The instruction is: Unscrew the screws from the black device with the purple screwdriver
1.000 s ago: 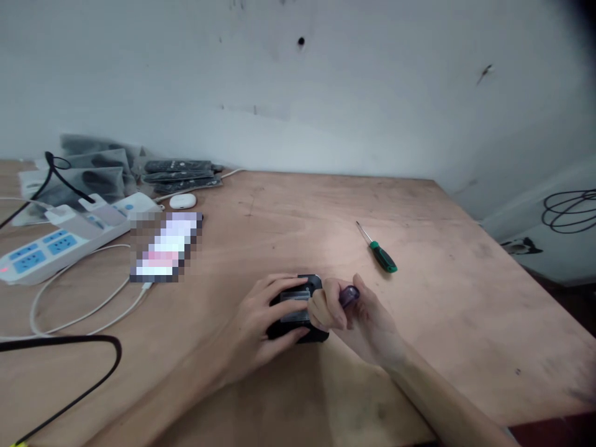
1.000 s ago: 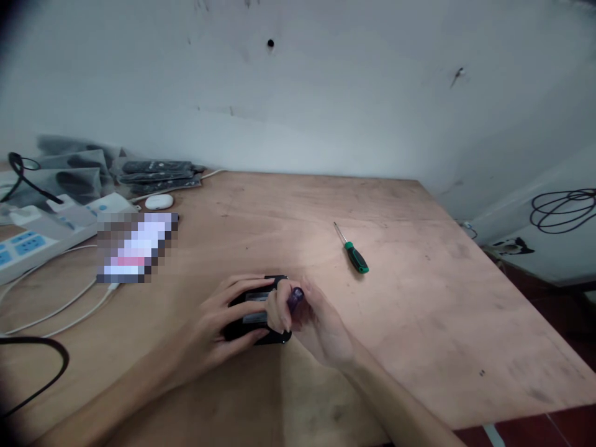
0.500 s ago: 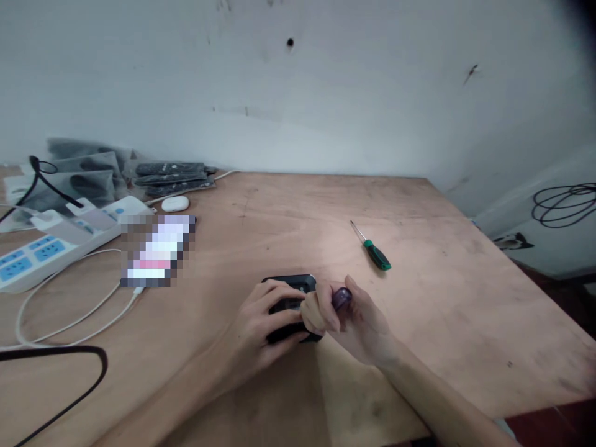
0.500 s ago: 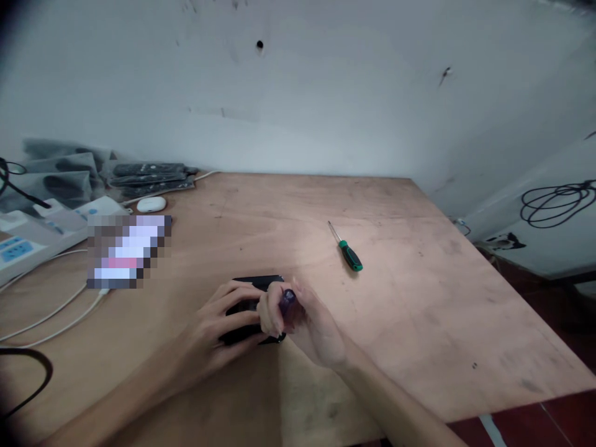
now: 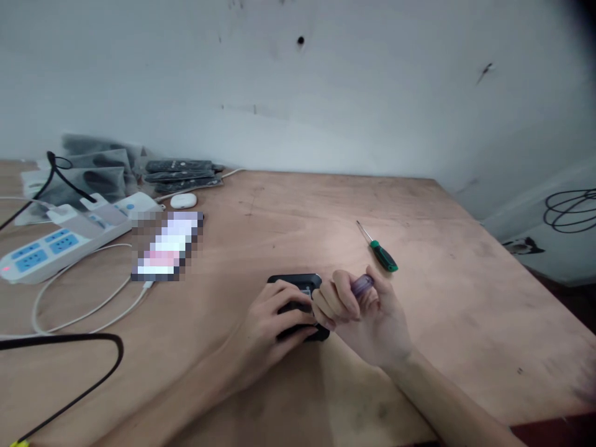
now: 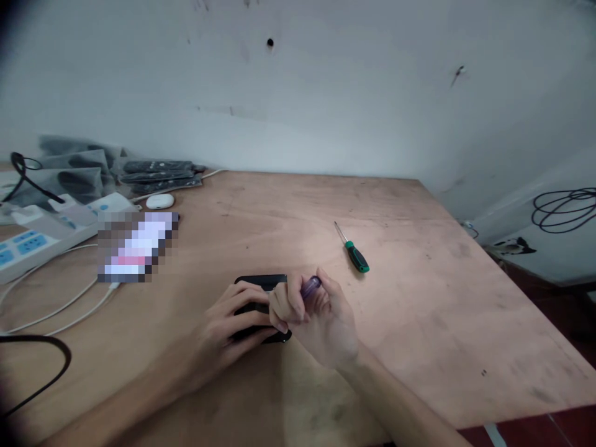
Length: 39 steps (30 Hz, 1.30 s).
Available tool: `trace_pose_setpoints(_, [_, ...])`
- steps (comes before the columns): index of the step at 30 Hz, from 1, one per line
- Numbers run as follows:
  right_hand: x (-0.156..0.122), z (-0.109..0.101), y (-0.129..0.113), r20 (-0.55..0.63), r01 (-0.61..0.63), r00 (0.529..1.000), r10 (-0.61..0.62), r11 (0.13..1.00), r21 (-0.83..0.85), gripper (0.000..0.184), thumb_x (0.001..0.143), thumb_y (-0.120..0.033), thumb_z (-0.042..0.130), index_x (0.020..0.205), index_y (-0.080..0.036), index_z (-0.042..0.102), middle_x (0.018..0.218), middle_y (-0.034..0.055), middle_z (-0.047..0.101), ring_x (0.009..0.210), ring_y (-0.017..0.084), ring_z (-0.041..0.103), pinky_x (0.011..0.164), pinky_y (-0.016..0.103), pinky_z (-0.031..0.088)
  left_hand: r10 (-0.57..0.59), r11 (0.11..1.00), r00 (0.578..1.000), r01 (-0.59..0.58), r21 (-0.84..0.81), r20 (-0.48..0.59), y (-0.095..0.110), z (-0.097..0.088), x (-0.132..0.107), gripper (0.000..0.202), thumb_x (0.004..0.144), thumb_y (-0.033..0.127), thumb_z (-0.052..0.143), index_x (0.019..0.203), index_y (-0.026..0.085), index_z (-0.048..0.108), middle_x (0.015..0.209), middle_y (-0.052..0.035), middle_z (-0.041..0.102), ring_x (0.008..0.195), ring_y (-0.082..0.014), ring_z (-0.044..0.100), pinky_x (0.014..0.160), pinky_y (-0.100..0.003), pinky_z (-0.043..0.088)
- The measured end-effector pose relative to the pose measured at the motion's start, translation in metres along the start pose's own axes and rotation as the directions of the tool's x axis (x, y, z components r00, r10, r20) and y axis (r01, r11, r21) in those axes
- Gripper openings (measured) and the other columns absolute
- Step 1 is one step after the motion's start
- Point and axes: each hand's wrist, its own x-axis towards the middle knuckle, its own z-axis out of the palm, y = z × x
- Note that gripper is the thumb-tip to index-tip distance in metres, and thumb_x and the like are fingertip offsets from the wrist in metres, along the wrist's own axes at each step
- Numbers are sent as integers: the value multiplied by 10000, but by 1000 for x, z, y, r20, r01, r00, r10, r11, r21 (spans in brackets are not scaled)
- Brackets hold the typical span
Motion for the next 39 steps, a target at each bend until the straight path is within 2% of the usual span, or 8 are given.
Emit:
trace_pose_setpoints(6, [1, -2, -5, -55, -20, 998, 23, 998, 54, 695, 1075, -768, 482, 638, -228, 530, 599, -34, 274, 577, 172, 239, 592, 338, 285, 50, 998, 997, -48, 37, -60, -2, -2, 2, 110, 1030, 172, 766, 1104, 241, 810, 1162, -45, 789, 1126, -226, 670, 969, -384, 579])
trace_pose_setpoints(10, [0, -2, -8, -48, -42, 998, 47, 994, 106, 670, 1083, -725, 520, 654, -211, 526, 589, -45, 278, 554, 149, 204, 559, 317, 237, 63, 998, 996, -61, 26, -63, -4, -8, 0, 220, 1046, 125, 729, 1220, 243, 792, 1129, -33, 813, 1112, -216, 705, 1000, -385, 583])
trace_pose_setpoints(14, [-1, -1, -9, -40, -56, 997, 61, 994, 98, 661, 1065, -727, 562, 661, -206, 517, 601, -46, 297, 548, 138, 210, 556, 313, 228, -17, 999, 996, 14, -38, -86, -7, -11, -5, 300, 1055, 85, 703, 1293, 252, 775, 1188, -30, 827, 1167, -203, 738, 1082, -383, 586])
trace_pose_setpoints(19, [0, -2, -9, -22, -70, 997, 72, 994, 83, 664, 1065, -732, 557, 658, -210, 505, 599, -50, 289, 546, 138, 198, 560, 319, 217, -188, 975, 972, 167, -149, -142, -12, -16, -3, 214, 1045, 161, 744, 1192, 285, 839, 1149, -15, 840, 1103, -191, 785, 986, -327, 637])
trace_pose_setpoints(23, [1, -3, -7, 4, -61, 998, 61, 995, 84, 649, 1062, -719, 566, 665, -208, 515, 594, -54, 290, 544, 136, 188, 555, 314, 214, -386, 903, 910, 339, -263, -153, -15, -26, 2, 130, 1041, 281, 761, 1108, 304, 870, 1120, -4, 850, 1019, -186, 808, 904, -295, 658])
trace_pose_setpoints(28, [2, -5, -5, 7, -68, 998, 68, 995, 68, 628, 1077, -691, 557, 669, -215, 520, 588, -58, 284, 543, 140, 191, 561, 314, 237, -576, 810, 806, 541, -225, -136, -19, -38, 13, 237, 994, 476, 792, 1115, 288, 870, 1154, -22, 861, 1086, -260, 816, 1004, -395, 667])
trace_pose_setpoints(34, [2, -4, -7, 1, -77, 997, 78, 994, 82, 597, 1071, -648, 595, 674, -209, 522, 589, -61, 283, 545, 135, 181, 563, 310, 226, -662, 744, 720, 596, -303, -208, -39, -49, 42, 258, 882, 445, 860, 1011, 221, 855, 1066, -71, 870, 1017, -276, 830, 987, -425, 659])
trace_pose_setpoints(39, [2, -4, -10, -9, -64, 998, 65, 996, 63, 650, 1063, -734, 553, 675, -212, 527, 594, -57, 281, 542, 136, 189, 553, 315, 220, -706, 707, 655, 625, -332, -270, -61, -50, 58, 260, 849, 405, 851, 1007, 199, 834, 1043, -87, 868, 1013, -276, 828, 953, -414, 649])
